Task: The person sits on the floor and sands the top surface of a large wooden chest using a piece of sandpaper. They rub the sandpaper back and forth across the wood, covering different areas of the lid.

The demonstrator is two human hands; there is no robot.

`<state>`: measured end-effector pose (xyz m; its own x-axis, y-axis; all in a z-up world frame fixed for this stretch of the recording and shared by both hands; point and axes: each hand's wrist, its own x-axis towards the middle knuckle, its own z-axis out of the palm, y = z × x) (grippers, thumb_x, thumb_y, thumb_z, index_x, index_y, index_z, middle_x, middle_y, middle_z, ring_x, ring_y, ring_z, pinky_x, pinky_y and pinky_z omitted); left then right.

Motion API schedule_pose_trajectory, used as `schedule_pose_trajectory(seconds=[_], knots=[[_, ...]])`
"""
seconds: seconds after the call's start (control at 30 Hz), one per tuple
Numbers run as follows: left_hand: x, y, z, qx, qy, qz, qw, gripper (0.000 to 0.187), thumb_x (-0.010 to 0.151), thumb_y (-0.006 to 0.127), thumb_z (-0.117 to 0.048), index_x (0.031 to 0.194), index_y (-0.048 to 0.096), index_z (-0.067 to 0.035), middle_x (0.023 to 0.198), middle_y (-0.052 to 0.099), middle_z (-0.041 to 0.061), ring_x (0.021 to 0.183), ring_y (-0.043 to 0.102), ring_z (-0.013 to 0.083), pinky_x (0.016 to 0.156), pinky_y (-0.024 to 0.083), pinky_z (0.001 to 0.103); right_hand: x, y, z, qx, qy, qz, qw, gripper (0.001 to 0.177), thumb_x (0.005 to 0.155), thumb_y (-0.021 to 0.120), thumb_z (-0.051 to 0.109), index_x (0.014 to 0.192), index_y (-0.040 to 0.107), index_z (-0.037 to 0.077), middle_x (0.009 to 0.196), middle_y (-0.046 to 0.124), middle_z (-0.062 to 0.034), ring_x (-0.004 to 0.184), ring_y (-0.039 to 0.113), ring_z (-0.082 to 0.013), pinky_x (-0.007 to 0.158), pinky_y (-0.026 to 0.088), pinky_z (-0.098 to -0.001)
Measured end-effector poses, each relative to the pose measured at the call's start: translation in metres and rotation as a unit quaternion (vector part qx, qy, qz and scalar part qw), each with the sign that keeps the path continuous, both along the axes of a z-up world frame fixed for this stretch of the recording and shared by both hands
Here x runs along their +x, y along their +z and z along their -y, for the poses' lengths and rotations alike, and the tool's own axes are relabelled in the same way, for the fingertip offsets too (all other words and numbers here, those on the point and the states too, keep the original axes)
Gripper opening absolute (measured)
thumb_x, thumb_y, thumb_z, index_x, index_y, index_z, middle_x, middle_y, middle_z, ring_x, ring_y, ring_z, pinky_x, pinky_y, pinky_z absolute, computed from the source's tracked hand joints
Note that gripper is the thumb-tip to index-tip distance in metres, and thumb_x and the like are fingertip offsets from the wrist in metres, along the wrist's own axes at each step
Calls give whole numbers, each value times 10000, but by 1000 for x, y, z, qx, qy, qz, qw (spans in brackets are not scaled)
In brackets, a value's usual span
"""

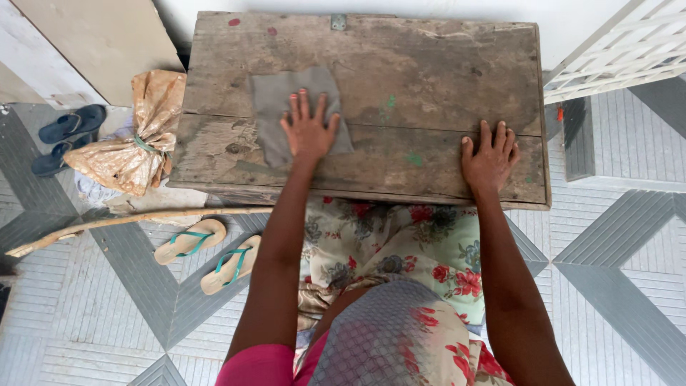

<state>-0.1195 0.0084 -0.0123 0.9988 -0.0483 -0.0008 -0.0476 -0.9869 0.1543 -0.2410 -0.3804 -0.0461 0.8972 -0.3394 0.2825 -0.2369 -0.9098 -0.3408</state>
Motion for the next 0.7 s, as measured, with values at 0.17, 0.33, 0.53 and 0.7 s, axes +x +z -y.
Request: schedule_pose_trajectory(seconds=[0.17, 0.33, 0.53, 0.7], knots=[[39, -2, -110, 8, 134, 39, 990, 680, 1045, 323, -646, 1642, 312, -322, 1750, 107, 129, 1609, 67, 323, 1216, 122, 620, -2, 1, -2, -17, 9, 21, 1000, 577, 1104, 484, 487, 1559, 523, 134, 1649, 374, -234, 1521, 288, -437, 1204, 199, -620], [75, -3, -156, -18, 211, 45, 976, 688, 1044, 315, -619, 1656, 297, -306, 1745, 106, 147, 1604, 49, 355, 1201, 125, 646, 2, 5, -6, -21, -5, 7, 1000, 576, 1087, 487, 478, 1549, 521, 136, 1649, 369, -233, 1515, 283, -443, 1196, 194, -636], [127, -15, -118, -1, 254, 52, 966, 705, 1075, 257, -599, 1672, 229, -225, 1723, 34, 237, 1566, -26, 457, 1199, 92, 663, 3, 5, -4, -27, 6, -11, 1000, 585, 1110, 443, 473, 1579, 477, 126, 1663, 329, -237, 1535, 241, -437, 1196, 157, -621], [164, -5, -5, -4, 158, -15, 987, 721, 1054, 217, -611, 1678, 177, -252, 1724, -25, 201, 1586, -62, 422, 1248, 62, 634, 4, 4, -3, -27, 2, -13, 1000, 587, 1109, 424, 486, 1577, 477, 134, 1674, 323, -224, 1548, 235, -411, 1223, 145, -602]])
